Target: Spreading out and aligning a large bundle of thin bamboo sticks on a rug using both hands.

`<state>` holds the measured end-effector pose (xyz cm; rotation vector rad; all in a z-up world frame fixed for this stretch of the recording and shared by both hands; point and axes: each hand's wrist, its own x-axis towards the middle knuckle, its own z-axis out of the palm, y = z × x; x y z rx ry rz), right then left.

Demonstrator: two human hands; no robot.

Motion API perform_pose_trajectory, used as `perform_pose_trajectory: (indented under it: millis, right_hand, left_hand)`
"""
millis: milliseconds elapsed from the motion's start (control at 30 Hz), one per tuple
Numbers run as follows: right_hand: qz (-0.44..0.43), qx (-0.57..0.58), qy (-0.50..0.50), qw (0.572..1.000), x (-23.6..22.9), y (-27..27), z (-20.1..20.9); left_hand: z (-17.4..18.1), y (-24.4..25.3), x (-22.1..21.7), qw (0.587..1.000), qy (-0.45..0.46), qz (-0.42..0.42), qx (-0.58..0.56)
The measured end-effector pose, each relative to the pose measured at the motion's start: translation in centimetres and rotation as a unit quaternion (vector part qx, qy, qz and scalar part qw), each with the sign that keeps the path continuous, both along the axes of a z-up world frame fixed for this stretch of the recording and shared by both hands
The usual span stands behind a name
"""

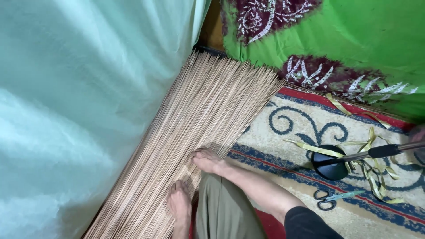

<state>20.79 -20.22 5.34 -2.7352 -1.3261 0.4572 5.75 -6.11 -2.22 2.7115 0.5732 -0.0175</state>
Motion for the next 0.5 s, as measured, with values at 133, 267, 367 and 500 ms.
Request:
perform_pose_trajectory:
  millis: [133, 267, 367, 500]
  right_hand:
    - [0.012, -0.022, 0.032, 0.999, 0.0, -0.2, 1.9]
    - [-0.072, -0.081, 0.15, 0.983, 0.2, 0.7, 3.7]
    - [-0.045, -0.121, 0.121, 0.984, 0.9, 1.2, 3.8]
    - [0.03, -0.162, 0.064, 0.984, 1.4, 1.0, 1.2]
  left_hand:
    - [1.9, 0.4, -1.5, 0.999, -0.008, 0.016, -0.047]
    - [6.0, 0.7, -1.9, 0.995, 0.037, -0.013, -0.091]
    - [8.2, 0.8, -1.0, 0.989, 0.113, -0.011, -0.093]
    - [6.1, 0.7, -0.9, 0.992, 0.124, -0.006, -0.035]
